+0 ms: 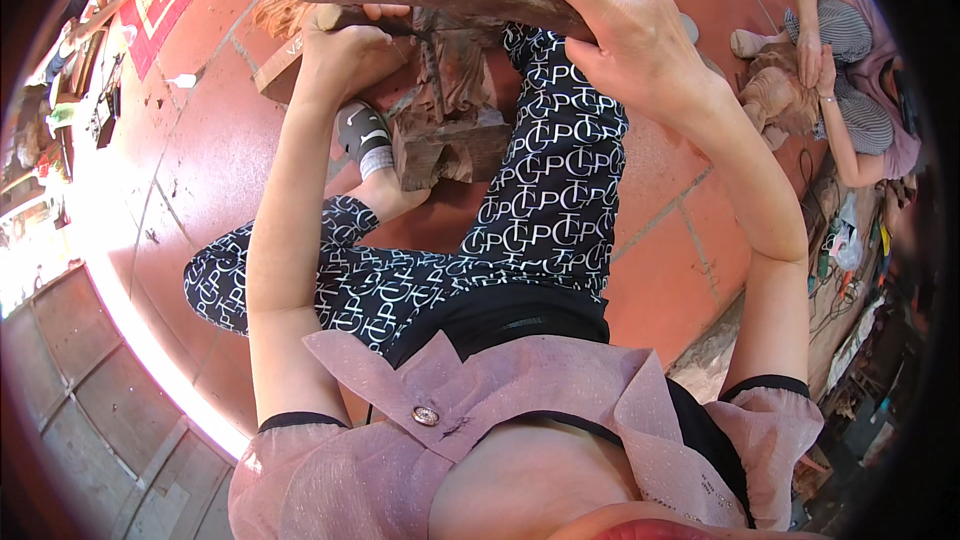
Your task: The person sits cross-legged on the floor and carves a wooden object using a chisel and mallet. They repeatedly strike the chisel to shape the wood, occasionally adjusting the piece and removing shavings.
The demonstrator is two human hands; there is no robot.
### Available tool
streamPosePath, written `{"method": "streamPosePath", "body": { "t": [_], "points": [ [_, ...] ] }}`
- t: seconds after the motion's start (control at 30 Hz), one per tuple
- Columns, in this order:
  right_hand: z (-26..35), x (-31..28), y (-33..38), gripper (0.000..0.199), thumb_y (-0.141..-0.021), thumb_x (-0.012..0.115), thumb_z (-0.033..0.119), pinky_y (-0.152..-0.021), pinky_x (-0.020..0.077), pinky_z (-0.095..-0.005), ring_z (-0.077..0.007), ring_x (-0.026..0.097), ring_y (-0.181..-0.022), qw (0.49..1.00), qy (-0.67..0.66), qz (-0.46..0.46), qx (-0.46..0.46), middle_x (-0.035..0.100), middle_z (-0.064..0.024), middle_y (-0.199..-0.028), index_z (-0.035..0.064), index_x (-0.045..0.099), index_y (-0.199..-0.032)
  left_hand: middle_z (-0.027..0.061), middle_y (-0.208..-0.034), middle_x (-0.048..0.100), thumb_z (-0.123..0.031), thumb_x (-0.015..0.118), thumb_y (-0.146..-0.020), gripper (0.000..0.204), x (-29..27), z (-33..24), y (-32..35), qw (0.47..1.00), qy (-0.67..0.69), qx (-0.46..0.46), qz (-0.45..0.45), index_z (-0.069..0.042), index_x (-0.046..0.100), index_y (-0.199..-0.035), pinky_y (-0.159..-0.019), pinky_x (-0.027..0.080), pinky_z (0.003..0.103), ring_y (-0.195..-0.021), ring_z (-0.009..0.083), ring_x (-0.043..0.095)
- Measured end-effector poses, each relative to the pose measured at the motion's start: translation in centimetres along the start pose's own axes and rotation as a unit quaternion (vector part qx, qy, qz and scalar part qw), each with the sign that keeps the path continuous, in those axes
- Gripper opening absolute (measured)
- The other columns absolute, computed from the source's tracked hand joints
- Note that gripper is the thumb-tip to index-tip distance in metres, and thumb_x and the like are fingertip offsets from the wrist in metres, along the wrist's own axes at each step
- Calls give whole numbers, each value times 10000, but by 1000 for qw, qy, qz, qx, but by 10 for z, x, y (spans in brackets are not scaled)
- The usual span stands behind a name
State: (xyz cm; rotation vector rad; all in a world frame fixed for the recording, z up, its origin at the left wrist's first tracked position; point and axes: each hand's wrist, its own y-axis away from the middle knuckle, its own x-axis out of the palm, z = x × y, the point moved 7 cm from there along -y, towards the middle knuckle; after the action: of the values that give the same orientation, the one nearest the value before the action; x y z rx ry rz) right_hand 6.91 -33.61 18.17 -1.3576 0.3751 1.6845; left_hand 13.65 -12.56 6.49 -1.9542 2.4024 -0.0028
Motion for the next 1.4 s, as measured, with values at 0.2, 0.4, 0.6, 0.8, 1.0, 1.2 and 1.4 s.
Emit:
{"method": "streamPosePath", "body": {
  "t": [0.2, 0.4, 0.6, 0.8, 1.0, 1.2, 1.4],
  "points": [
    [4, -3, -5, 905, -708, 573, -65, -792, 538, -450, -412, 623, -971, 999, -31, -33, -2, 563, -202, -1163, 186, 309, -1537, 85, -843, 668, 109, 636, -642, 221, 12, -9, -17, 942, -271, 177, 91, 18, 560, -829, -820, 548, 312, -929, 207, 693],
    [6, 3, -18, 907, -713, 577, -62, -819, 542, -450, -416, 621, -990, 997, -22, -67, -31, 515, -240, -1266, 199, 306, -1538, 90, -861, 689, 88, 596, -649, 208, 4, 29, -27, 998, 47, 2, 49, 8, 648, -835, -810, 536, 301, -922, 165, 680],
    [-5, 12, -17, 912, -715, 584, -60, -798, 553, -446, -410, 636, -955, 990, 133, 48, 7, 511, -228, -1288, 218, 303, -1536, 100, -929, 733, 59, 563, -687, 278, 30, 7, -18, 923, -334, 191, 10, -9, 724, -904, -801, 523, 297, -928, 181, 671],
    [-2, 0, -1, 897, -733, 612, -25, -740, 543, -453, -379, 641, -909, 991, 27, -115, -69, 577, -181, -1097, 266, 319, -1529, 104, -944, 722, 56, 590, -698, 297, 29, 8, -25, 941, -296, 154, 46, 8, 703, -968, -843, 523, 316, -970, 214, 670],
    [-17, 17, 9, 862, -754, 616, -6, -710, 526, -464, -347, 631, -851, 993, 114, 2, 40, 565, -147, -998, 259, 331, -1523, 152, -937, 685, -102, 688, -641, 193, 36, 14, -24, 917, -340, 207, 38, -26, 702, -817, -942, 478, 401, -1002, 338, 629],
    [-38, 34, 31, 894, -719, 559, -111, -879, 527, -374, -304, 633, -1010, 982, 154, 47, 99, 582, -86, -1267, 224, 351, -1522, 97, -968, 690, 64, 657, -701, 266, 31, 6, -24, 965, -215, 143, 36, -18, 646, -954, -845, 513, 307, -948, 179, 644],
    [-54, 32, 83, 855, -729, 587, -6, -894, 502, -345, -247, 644, -1038, 939, -216, -125, 238, 627, -114, -1178, 142, 312, -1526, 34, -888, 604, -96, 702, -893, 234, 30, -38, -14, 989, 117, 86, 35, -34, 557, -1067, -736, 479, 267, -809, 106, 576]
  ]
}}
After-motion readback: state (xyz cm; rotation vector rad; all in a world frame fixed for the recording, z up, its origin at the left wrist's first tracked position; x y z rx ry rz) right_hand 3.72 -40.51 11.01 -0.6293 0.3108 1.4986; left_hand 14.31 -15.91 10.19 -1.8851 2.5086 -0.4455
